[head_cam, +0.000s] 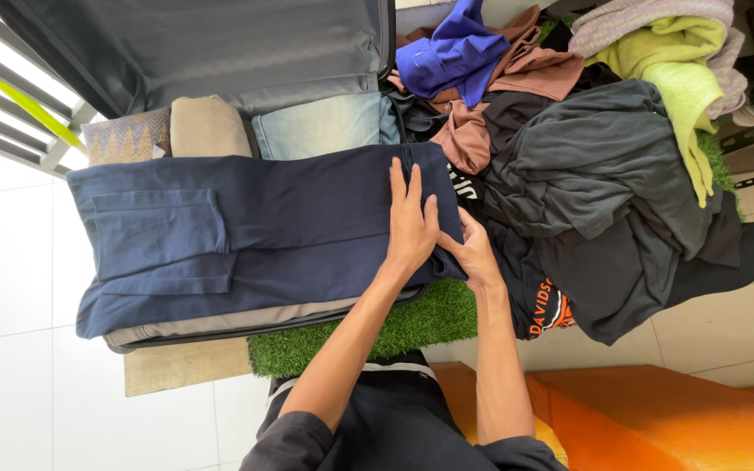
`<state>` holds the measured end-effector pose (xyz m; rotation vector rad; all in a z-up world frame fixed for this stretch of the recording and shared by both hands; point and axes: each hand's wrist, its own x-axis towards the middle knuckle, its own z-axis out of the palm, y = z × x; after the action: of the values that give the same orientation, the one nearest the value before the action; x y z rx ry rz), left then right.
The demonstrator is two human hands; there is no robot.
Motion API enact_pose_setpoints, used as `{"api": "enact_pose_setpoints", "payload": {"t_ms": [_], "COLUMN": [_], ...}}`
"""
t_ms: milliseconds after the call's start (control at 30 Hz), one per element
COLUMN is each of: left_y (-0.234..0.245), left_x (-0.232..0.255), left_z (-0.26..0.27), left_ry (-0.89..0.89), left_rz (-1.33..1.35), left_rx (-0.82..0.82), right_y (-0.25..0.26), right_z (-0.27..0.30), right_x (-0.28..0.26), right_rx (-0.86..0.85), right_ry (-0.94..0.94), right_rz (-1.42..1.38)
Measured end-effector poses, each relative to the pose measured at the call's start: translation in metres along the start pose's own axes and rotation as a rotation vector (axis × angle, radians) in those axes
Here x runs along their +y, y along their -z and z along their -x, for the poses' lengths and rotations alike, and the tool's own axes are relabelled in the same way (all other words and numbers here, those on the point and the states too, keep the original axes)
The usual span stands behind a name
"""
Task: The person picks up a dark blue shirt from a pile of clothes, spreads it out over the other items already in the suitcase, and then folds the shirt into a roll and places it into the suitcase.
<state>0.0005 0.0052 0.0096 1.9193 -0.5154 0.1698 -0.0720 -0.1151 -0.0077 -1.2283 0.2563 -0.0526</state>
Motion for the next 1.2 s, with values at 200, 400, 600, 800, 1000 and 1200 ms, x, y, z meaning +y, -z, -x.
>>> {"api": "enact_pose_setpoints", "payload": {"t_ms": [200, 400, 600, 800, 1000, 1200], "left_y": [0.012, 0.011, 0.015, 0.001, -0.001, 0.012], "left_x": [0.003, 0.003, 0.044, 0.038, -0.020, -0.044], "left_z": [-0.002, -0.006, -0.026, -0.048, -0.049, -0.039], "left_ry": [-0.173, -0.143, 0.327, 0.630, 0.748, 0.753], "left_rz": [-0.551, -0.585, -0.277, -0.126, 0.148, 0.463], "left_rx": [-0.159, -0.145, -0.183, -0.159, 0.017, 0.072], "right_y": [-0.004, -0.011, -0.031, -0.059, -0.095, -0.112], "right_z": [0.009, 0.022, 0.042, 0.059, 0.069, 0.073], "right_x": [-0.015, -0.033, -0.054, -0.056, -0.035, -0.009], "right_rx": [0.009, -0.016, 0.063, 0.135, 0.250, 0.269], "right_ry": [0.058, 0.166, 0.260, 0.372, 0.512, 0.610], "right_rz": [0.075, 0.229, 0.496, 0.649, 0.762, 0.863]}}
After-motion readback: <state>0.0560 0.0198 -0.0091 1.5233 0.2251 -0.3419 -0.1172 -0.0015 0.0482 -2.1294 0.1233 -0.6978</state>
